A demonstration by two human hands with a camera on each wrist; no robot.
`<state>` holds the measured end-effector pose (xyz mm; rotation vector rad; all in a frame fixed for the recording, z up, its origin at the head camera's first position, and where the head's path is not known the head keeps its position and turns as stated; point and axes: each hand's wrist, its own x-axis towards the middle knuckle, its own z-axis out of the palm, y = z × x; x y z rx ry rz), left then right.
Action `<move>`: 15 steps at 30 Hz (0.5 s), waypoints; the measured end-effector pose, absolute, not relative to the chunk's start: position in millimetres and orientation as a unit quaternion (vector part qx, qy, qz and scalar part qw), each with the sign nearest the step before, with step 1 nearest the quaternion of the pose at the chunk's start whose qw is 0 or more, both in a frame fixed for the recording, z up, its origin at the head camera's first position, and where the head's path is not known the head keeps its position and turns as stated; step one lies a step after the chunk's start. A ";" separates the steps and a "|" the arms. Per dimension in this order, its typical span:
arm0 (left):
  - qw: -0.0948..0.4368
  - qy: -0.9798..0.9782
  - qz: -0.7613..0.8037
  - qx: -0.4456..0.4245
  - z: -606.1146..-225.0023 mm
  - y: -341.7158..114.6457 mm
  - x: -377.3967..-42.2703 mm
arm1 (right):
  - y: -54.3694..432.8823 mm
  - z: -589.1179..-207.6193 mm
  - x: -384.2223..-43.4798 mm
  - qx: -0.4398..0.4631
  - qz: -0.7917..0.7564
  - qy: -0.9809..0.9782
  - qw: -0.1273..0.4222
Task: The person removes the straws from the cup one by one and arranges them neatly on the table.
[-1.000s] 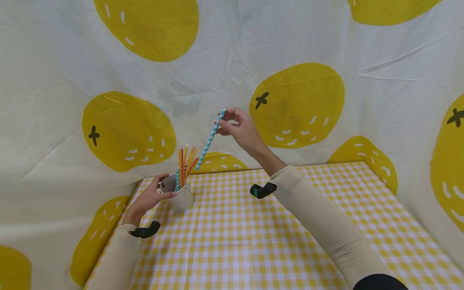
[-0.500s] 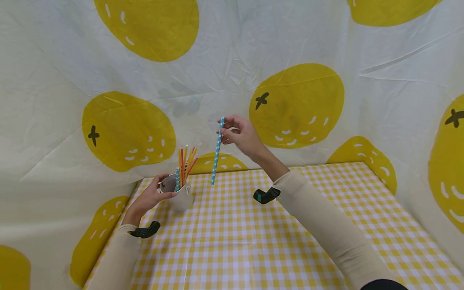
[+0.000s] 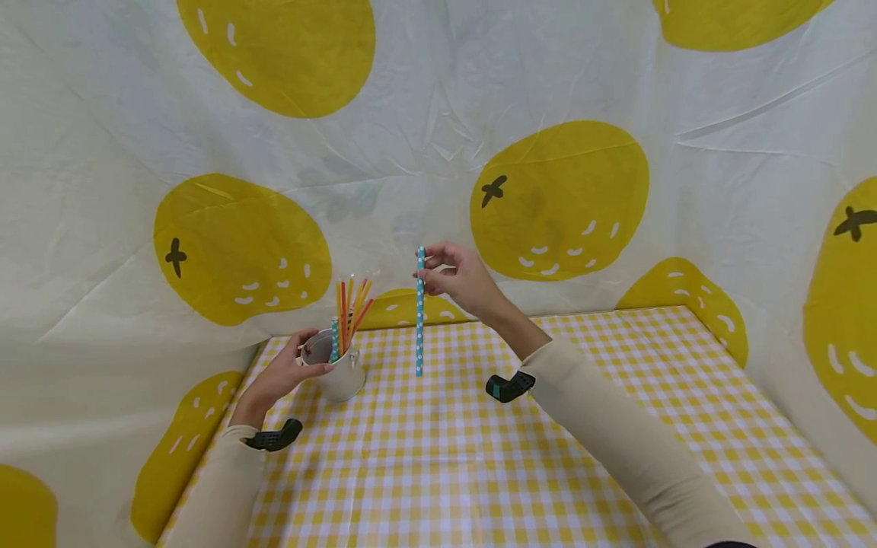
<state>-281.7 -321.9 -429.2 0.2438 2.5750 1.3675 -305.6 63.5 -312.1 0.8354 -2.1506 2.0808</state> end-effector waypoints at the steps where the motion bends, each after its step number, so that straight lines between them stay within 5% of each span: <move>1: 0.107 0.875 0.465 0.083 -430.6 -322.8 -282.6 | 63.1 -314.0 -304.8 0.264 0.673 -0.691 0.015; 15: 0.108 0.870 0.474 0.078 -432.2 -324.6 -284.0 | 54.3 -340.4 -299.4 0.277 0.679 -0.679 0.027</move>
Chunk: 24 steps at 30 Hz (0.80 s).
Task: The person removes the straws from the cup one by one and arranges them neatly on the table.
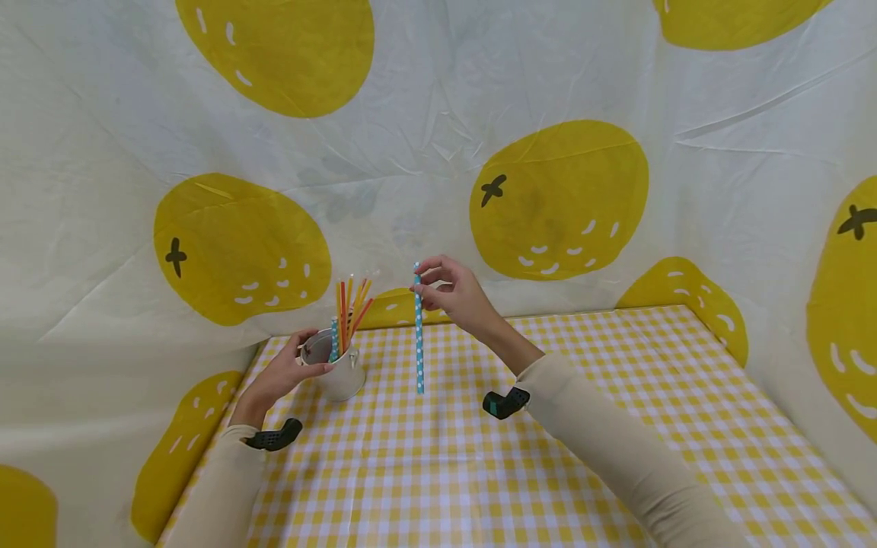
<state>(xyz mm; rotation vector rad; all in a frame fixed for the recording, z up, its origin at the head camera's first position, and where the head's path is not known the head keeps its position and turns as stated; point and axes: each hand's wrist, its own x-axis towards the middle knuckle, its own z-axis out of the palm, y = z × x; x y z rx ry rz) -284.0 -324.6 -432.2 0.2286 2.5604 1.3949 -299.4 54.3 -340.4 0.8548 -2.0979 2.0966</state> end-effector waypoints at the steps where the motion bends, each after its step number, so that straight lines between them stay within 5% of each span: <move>1: 0.108 0.871 0.474 0.077 -432.3 -324.6 -284.0 | 53.4 -342.5 -299.5 0.279 0.677 -0.681 0.027; 24: 0.115 0.868 0.476 0.077 -407.8 -310.8 -268.7 | 27.2 -395.3 -301.8 0.252 0.657 -0.706 -0.074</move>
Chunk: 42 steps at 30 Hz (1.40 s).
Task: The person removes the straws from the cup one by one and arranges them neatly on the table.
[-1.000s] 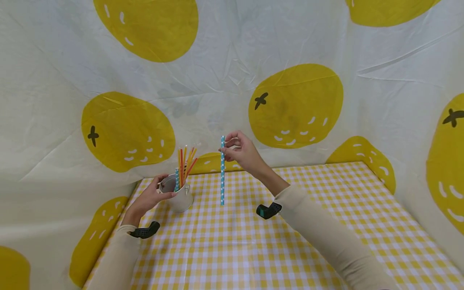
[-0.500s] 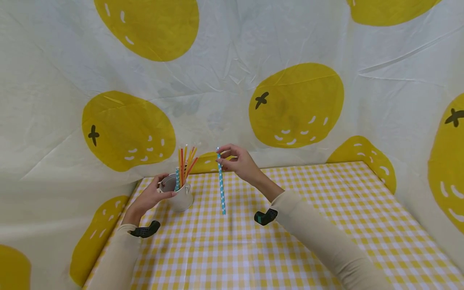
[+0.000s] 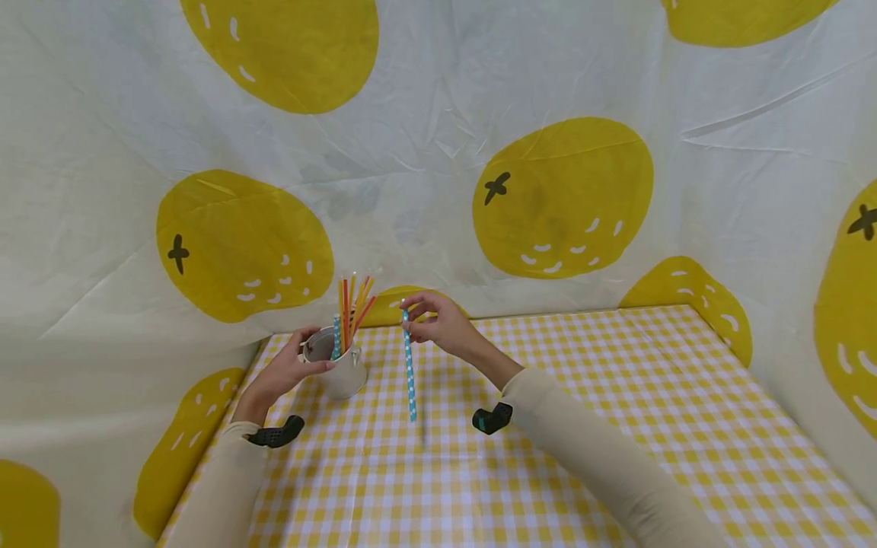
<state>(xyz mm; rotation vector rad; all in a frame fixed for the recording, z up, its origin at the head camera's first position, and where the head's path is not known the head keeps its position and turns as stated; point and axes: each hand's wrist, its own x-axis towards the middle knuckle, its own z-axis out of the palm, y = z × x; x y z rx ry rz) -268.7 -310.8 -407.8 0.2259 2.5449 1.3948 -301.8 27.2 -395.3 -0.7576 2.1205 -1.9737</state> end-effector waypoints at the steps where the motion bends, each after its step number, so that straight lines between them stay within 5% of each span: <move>1: 0.115 0.868 0.476 0.078 -404.4 -309.0 -266.8 | 25.5 -397.4 -301.9 -0.252 -0.657 0.706 0.079; 42: 0.098 0.877 0.464 0.083 -430.2 -321.6 -280.5 | -35.9 -459.4 -289.3 -0.217 -0.620 0.738 0.153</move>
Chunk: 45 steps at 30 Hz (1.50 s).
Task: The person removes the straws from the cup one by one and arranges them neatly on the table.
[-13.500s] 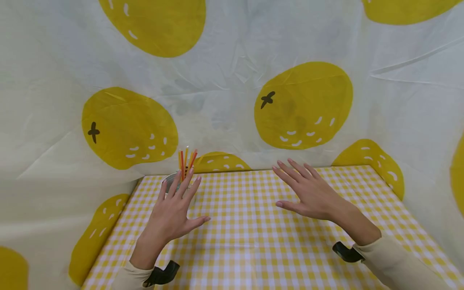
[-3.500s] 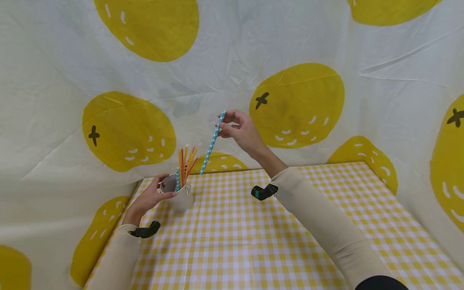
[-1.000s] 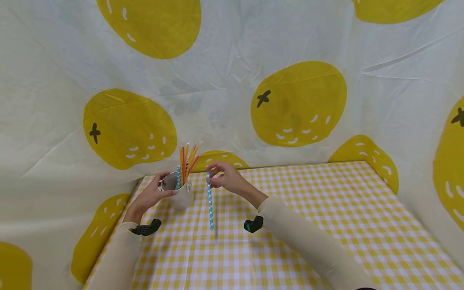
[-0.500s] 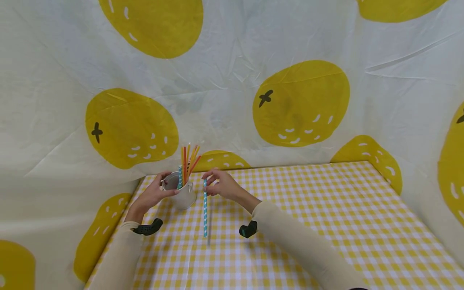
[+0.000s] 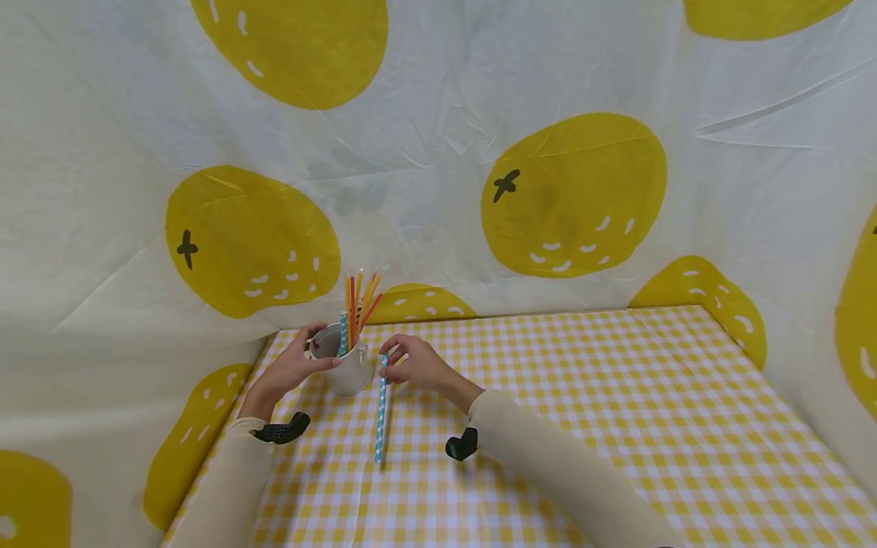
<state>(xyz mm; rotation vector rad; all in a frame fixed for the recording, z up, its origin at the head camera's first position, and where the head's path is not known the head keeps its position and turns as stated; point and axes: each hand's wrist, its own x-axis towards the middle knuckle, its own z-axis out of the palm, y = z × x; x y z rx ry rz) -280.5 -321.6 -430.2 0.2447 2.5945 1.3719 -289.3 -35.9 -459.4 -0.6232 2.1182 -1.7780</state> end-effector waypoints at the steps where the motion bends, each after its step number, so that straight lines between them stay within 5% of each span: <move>1: 0.098 0.876 0.464 0.082 -430.2 -321.7 -280.5 | -36.7 -460.3 -288.6 -0.217 -0.619 0.739 0.154; 45: 0.097 0.879 0.459 0.090 -426.5 -320.9 -284.7 | -60.2 -485.1 -282.7 -0.249 -0.418 0.859 0.160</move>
